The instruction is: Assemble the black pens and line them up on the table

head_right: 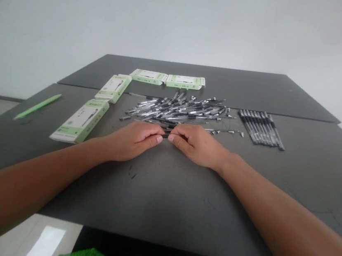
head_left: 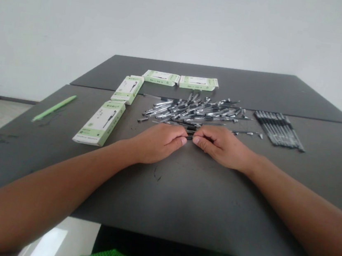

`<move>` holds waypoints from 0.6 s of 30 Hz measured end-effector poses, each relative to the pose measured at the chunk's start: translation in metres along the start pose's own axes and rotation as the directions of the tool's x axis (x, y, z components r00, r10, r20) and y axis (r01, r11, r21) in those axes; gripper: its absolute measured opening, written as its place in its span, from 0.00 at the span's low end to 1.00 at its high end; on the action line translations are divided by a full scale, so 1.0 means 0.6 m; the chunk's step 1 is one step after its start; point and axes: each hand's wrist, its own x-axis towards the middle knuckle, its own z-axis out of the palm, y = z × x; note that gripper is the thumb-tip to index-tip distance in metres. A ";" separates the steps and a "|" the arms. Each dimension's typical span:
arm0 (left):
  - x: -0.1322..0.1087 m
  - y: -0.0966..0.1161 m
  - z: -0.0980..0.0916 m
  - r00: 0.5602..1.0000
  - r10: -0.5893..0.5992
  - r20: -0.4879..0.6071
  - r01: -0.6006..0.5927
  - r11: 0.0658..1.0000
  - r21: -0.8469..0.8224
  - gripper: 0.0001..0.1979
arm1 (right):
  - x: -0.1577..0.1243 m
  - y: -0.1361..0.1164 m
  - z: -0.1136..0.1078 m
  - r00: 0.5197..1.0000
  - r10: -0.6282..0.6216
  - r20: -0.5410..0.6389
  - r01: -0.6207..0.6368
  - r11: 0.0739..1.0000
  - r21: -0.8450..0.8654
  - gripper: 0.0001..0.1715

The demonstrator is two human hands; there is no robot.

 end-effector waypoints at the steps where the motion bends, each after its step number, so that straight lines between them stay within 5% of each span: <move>1: 0.000 0.001 0.000 1.000 0.005 -0.002 -0.005 1.000 0.000 0.14 | 0.000 0.000 0.000 1.000 0.000 0.003 0.000 1.000 -0.001 0.17; 18: 0.000 0.001 0.003 0.996 0.074 -0.043 -0.070 0.994 0.087 0.12 | 0.000 0.001 -0.005 0.999 -0.038 0.031 0.039 0.999 -0.005 0.20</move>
